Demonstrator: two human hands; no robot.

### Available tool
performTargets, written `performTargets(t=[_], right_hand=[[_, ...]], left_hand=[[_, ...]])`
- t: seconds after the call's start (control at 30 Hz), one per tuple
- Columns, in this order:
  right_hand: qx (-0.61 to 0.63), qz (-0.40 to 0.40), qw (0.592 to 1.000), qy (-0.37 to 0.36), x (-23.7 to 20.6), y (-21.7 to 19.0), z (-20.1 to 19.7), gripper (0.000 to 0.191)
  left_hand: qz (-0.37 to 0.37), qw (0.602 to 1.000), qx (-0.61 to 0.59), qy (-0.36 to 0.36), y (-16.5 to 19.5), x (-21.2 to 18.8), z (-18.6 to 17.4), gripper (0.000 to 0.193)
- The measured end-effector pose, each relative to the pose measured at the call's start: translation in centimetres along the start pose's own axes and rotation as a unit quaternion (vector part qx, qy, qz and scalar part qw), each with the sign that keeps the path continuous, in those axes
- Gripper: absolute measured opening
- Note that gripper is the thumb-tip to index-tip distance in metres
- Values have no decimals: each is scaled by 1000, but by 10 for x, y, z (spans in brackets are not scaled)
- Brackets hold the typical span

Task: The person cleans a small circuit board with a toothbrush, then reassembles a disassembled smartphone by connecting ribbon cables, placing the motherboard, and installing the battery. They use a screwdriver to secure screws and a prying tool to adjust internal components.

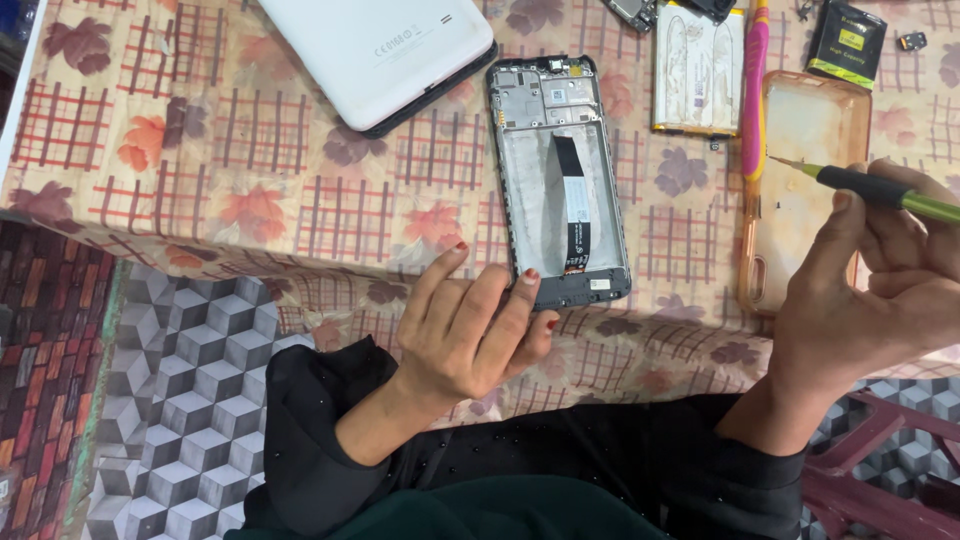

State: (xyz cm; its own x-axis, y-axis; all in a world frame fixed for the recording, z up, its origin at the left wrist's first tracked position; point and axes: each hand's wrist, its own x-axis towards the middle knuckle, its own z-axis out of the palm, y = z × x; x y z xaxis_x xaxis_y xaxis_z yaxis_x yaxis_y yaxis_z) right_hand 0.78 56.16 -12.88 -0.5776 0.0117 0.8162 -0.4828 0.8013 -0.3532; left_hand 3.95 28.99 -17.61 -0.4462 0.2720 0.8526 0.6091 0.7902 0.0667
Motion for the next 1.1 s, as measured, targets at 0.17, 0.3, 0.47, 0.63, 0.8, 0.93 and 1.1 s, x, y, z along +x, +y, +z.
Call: performTargets(t=[0.17,0.3,0.47,0.63,0.8,0.93,1.1], right_hand=[[9,16,1000,3,0,0,1,24],[-5,-5,1000,-11,-2,3,2,26],[7,3,1000,-10,-4,4,4,28],[-20,-16,1000,-11,-3,2,5,29],[-10,-11,1000,-3,-2,1,6,29],[-23,-14,1000,-1,-1,1,6,28],[24,23,999,22,-1,-1,5,24]], left_hand=[[2,1000,-4,4,-2,-4,2,27],[-1,1000,-18,8,-6,-10,6,29],[4,1000,-21,17,-8,-15,9,30],[-5,999,-31,15,-8,-15,9,29],[-10,999,-43,8,-8,-14,5,30],[-6,999,-43,7,-8,-15,6,31],[-6,999,-37,10,-7,-18,8,30]])
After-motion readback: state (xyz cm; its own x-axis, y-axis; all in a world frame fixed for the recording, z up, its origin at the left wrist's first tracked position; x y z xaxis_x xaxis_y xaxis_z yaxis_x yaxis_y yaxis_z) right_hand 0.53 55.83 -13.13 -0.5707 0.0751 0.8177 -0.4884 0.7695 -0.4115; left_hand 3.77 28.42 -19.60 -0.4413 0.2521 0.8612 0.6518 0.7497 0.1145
